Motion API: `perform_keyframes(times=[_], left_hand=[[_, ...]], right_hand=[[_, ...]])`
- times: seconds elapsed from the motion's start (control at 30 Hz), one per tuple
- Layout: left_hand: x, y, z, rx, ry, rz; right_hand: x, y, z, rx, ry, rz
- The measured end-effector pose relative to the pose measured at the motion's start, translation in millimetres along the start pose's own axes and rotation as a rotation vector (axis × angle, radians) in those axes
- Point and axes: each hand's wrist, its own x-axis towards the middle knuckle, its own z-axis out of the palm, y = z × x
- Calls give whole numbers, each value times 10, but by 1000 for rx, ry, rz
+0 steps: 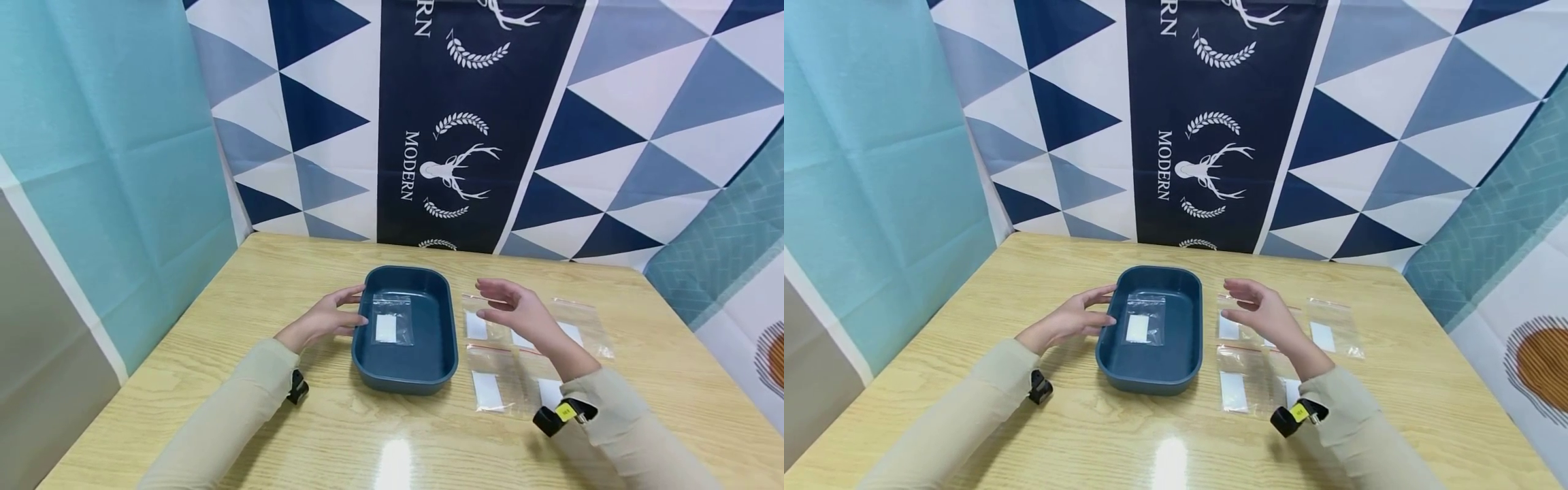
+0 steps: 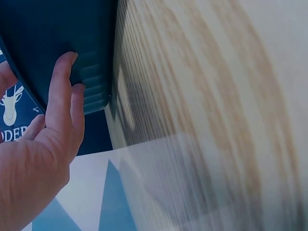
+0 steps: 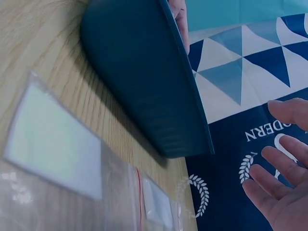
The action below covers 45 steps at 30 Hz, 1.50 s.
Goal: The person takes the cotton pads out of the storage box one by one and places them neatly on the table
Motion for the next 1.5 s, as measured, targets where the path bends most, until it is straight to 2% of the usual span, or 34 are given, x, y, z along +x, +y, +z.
perform_keyframes(times=[0.33, 0.67, 1.2, 1.5], left_hand=[[8, -2, 5, -11, -7, 5], [1, 2, -5, -11, -16, 9], [-3, 4, -11, -17, -33, 6], [-8, -4, -14, -13, -32, 12]], right_hand=[[190, -86, 85, -11, 2, 36], [466, -238, 232, 6, 8, 47], [933, -387, 522, 85, 52, 75], [1118, -417, 726, 115, 72, 110]])
